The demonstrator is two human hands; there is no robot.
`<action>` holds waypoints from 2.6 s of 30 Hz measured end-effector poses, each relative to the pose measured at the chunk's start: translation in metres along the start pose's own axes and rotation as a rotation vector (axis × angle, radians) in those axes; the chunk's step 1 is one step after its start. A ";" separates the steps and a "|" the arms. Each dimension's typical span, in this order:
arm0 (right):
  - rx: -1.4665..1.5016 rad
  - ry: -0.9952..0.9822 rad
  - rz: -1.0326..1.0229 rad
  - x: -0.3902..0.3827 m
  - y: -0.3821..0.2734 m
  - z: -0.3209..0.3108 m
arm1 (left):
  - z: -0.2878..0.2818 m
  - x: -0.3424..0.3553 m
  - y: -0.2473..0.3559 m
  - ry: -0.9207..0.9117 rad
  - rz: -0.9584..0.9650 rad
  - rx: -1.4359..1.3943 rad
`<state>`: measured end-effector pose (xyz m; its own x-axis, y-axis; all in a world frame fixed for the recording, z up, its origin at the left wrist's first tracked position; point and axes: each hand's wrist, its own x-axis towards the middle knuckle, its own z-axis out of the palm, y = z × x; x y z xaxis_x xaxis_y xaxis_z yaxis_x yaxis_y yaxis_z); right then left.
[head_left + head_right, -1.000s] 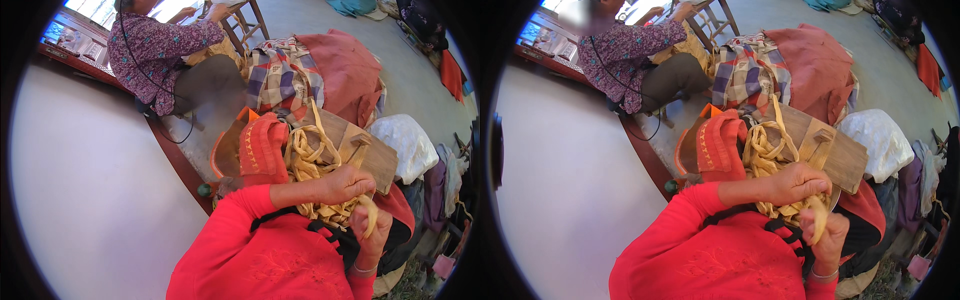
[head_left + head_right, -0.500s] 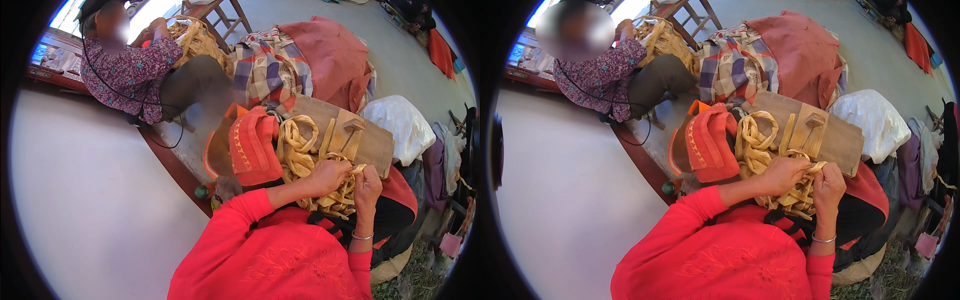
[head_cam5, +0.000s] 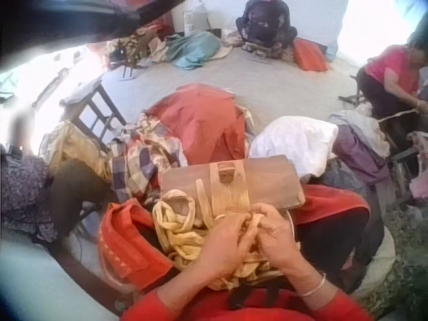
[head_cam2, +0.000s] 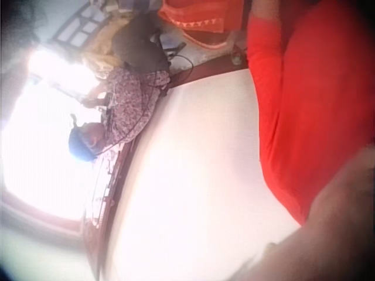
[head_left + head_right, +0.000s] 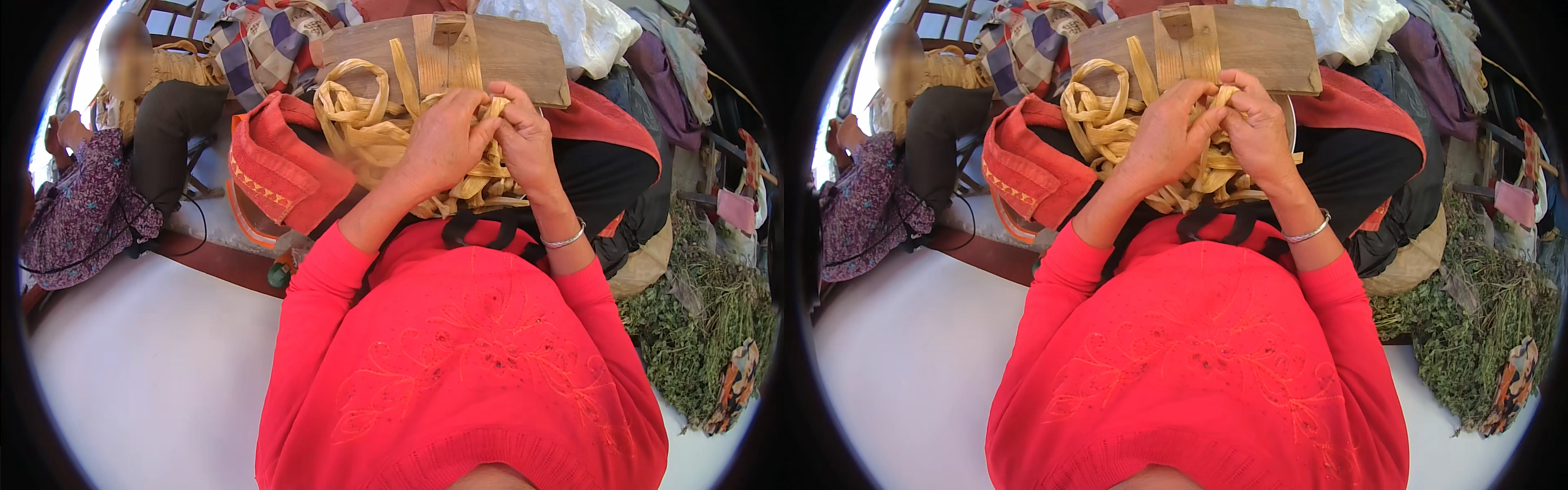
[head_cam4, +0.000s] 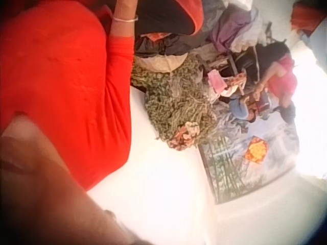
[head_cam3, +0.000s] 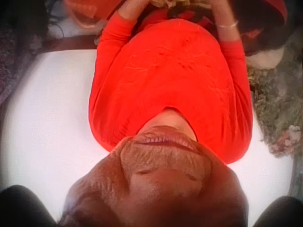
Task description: The person weaves strips of straw by hand, using a wooden jig to hold the material and adding new strips into the pattern.
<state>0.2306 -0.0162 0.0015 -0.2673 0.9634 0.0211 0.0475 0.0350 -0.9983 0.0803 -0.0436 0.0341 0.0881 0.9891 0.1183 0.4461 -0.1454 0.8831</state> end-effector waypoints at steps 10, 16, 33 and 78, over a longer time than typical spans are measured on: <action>0.041 0.159 -0.130 0.003 -0.005 0.001 | -0.003 -0.023 -0.024 -0.096 -0.493 -0.665; 0.185 0.094 0.045 0.010 -0.005 -0.012 | -0.037 -0.038 -0.037 0.131 0.168 0.243; -0.041 -0.460 0.346 0.040 -0.049 -0.036 | -0.044 0.007 -0.026 -0.226 -0.193 -0.220; -0.010 0.033 0.054 0.010 -0.062 0.017 | -0.015 -0.007 0.021 -0.223 -0.426 -1.088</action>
<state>0.2089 -0.0129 0.0626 -0.2325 0.9721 -0.0312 0.0712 -0.0150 -0.9974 0.0755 -0.0528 0.0591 0.3171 0.9107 -0.2645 -0.5040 0.3981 0.7665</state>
